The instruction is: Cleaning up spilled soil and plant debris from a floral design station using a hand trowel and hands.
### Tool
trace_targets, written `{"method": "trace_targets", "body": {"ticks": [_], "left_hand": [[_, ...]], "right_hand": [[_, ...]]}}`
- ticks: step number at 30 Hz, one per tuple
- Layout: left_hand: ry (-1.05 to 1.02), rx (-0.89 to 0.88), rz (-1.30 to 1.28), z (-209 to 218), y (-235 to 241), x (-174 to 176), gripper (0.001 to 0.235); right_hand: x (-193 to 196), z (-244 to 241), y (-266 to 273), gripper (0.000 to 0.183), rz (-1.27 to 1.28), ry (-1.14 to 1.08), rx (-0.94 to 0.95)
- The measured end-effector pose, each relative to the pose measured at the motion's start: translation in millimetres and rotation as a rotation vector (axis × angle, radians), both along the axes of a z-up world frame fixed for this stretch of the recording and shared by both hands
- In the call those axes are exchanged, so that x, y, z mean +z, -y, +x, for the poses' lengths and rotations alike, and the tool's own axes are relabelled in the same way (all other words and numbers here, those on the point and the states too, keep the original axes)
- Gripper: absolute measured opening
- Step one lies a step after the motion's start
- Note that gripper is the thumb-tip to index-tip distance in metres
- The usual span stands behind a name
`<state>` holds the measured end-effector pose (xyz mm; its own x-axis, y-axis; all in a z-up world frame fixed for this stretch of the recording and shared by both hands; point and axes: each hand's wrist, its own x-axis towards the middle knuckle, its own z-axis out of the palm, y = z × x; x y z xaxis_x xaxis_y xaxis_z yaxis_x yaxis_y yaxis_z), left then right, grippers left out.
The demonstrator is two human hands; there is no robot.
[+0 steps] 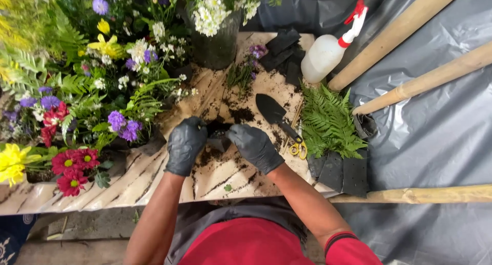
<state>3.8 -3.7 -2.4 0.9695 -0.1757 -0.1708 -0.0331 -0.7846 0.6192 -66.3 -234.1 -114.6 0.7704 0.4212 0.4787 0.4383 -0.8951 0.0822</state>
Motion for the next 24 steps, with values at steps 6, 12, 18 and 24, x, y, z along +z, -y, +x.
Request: {"method": "trace_targets", "body": {"ticks": [6,12,18,24], "left_hand": [[0.22,-0.194,-0.043,10.2,9.8,9.3,0.027],[0.037,-0.315,-0.028,3.5,22.0,-3.1,0.025],[-0.155,-0.284,-0.179,-47.1,33.0,138.4,0.055],[0.042,-0.306,0.024,1.8,45.0,-14.5,0.028]], "right_hand": [[80.2,-26.9,-34.1,0.019,0.063,-0.162,0.022],[86.4,-36.4,0.1,0.024,0.359,-0.163,-0.061],[49.9,-36.9,90.2,0.072,0.144,-0.184,-0.791],[74.0,-37.6,82.3,0.046,0.687,-0.438,-0.668]]}}
